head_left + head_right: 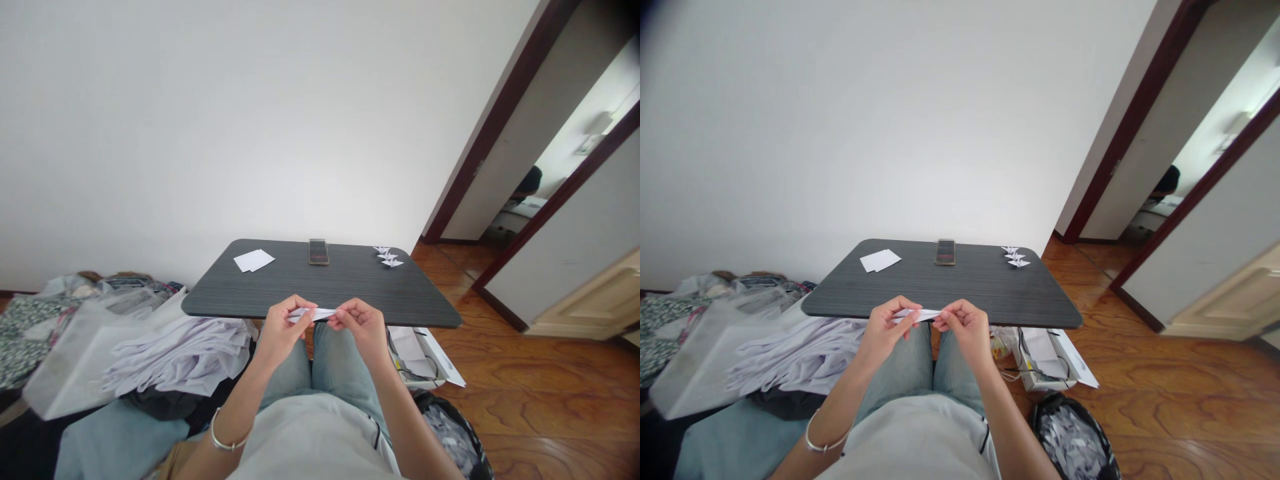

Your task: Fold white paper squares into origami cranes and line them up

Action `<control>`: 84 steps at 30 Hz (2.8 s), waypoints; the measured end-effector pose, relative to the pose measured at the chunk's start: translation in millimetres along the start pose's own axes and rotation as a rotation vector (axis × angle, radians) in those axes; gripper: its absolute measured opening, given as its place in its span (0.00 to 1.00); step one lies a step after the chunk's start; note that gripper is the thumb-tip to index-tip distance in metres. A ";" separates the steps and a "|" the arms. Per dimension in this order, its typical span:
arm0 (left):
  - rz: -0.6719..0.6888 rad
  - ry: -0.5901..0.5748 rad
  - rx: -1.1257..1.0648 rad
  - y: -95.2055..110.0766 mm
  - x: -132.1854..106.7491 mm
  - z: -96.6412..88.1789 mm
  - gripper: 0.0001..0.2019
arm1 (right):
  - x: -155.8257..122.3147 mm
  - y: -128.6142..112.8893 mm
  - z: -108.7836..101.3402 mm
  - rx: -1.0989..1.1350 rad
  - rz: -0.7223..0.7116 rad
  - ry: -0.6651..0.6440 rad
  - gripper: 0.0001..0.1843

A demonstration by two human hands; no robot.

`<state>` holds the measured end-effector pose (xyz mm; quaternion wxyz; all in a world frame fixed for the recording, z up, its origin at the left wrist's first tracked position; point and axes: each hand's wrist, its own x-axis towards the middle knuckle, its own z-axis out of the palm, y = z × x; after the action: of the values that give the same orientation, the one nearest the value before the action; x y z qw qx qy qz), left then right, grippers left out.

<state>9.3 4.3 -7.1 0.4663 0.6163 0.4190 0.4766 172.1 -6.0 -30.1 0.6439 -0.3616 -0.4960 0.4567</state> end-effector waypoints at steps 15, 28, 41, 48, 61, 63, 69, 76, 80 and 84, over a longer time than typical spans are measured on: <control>0.005 -0.020 -0.001 -1.2 0.6 -0.8 0.11 | 1.5 -3.5 -3.5 0.078 0.129 -0.048 0.09; 0.006 -0.039 0.003 -0.3 -0.9 -1.7 0.11 | 1.7 -7.7 -7.3 0.020 0.118 -0.156 0.12; 0.004 -0.043 0.032 2.8 -0.9 -0.5 0.11 | 0.4 -9.4 -6.7 -0.103 0.103 -0.145 0.13; -0.012 -0.063 -0.001 1.4 0.2 -2.1 0.11 | 1.8 -9.4 -7.7 -0.076 0.164 -0.167 0.14; -0.023 -0.031 -0.027 5.3 1.3 -1.9 0.13 | -1.7 -9.7 -8.6 -0.101 0.033 -0.116 0.13; -0.016 -0.031 -0.019 5.9 0.8 -2.0 0.12 | -2.7 -9.3 -7.3 -0.122 0.008 -0.104 0.11; 0.063 -0.039 0.046 1.6 -1.4 -2.2 0.11 | -3.9 -8.3 -5.1 -0.155 -0.058 -0.045 0.09; 0.146 -0.059 0.100 -2.2 -2.5 -3.2 0.10 | -5.1 -9.8 -5.0 -0.142 -0.081 -0.051 0.07; 0.155 -0.074 0.108 -0.4 -3.7 -3.4 0.09 | -5.8 -9.9 -5.3 -0.141 -0.086 -0.052 0.04; 0.144 -0.068 0.112 0.6 -4.2 -3.0 0.10 | -5.2 -7.5 -5.4 -0.174 -0.093 -0.026 0.04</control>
<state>5.6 0.6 -7.0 0.4095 0.6857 0.3835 0.4637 178.6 -13.3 -26.1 0.6239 -0.3870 -0.5584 0.3861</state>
